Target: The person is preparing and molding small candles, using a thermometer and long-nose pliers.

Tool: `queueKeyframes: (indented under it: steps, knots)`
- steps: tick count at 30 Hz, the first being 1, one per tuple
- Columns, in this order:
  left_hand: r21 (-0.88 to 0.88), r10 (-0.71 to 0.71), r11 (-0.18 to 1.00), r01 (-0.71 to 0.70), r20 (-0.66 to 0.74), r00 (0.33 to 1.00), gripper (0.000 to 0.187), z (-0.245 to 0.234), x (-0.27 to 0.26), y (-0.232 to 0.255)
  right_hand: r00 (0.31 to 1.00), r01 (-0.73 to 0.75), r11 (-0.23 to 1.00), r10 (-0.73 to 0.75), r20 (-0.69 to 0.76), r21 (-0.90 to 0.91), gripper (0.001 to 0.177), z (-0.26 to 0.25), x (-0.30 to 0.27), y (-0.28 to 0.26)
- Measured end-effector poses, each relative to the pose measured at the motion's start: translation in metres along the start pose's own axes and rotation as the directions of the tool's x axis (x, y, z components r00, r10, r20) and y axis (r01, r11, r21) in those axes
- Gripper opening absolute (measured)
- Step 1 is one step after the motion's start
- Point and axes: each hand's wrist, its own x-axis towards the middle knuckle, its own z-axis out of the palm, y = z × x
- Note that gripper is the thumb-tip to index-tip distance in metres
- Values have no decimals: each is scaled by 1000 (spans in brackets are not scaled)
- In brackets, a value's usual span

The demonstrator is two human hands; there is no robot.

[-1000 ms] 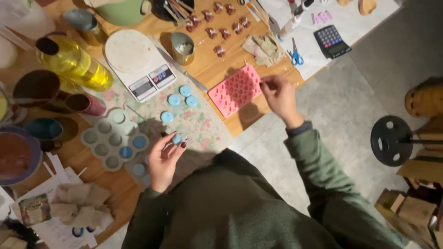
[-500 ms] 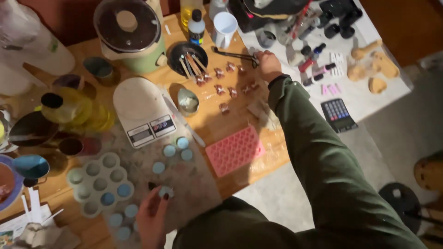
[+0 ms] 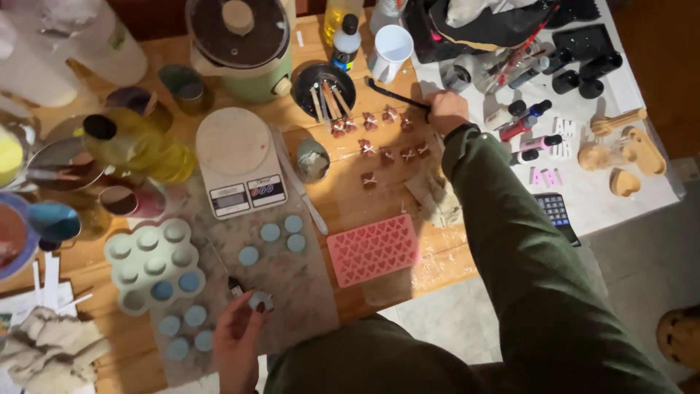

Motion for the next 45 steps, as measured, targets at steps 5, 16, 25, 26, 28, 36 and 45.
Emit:
queueKeyframes:
  steps: [5, 16, 25, 26, 28, 36, 45]
  knots:
    - [90, 28, 995, -29, 9, 1000, 39, -4, -10, 0, 988, 113, 989, -101, -113, 101, 24, 5, -1, 16]
    - [137, 194, 969, -205, 87, 977, 36, -92, -9, 35, 843, 439, 895, -439, -311, -76, 7, 5, -38, 51]
    - [275, 332, 845, -459, 404, 853, 52, -130, 24, 117, 981, 45, -8, 190, -42, 999, 18, 44, -318, 56]
    - [394, 359, 738, -547, 457, 814, 52, -129, 32, 110, 979, 40, -27, 202, -34, 999, 9, -21, -353, -22]
    - [492, 365, 611, -620, 520, 772, 53, -129, 44, 92, 974, 28, -49, 226, -17, 998, 16, -116, -399, -131]
    - [585, 203, 212, -783, 757, 621, 43, -105, 67, 64, 914, -263, -701, 39, 405, 662, 30, -71, -512, -210]
    - [566, 141, -73, -821, 821, 553, 24, -98, 87, 37, 869, -94, -725, 275, 412, 682, 41, -97, -514, -147]
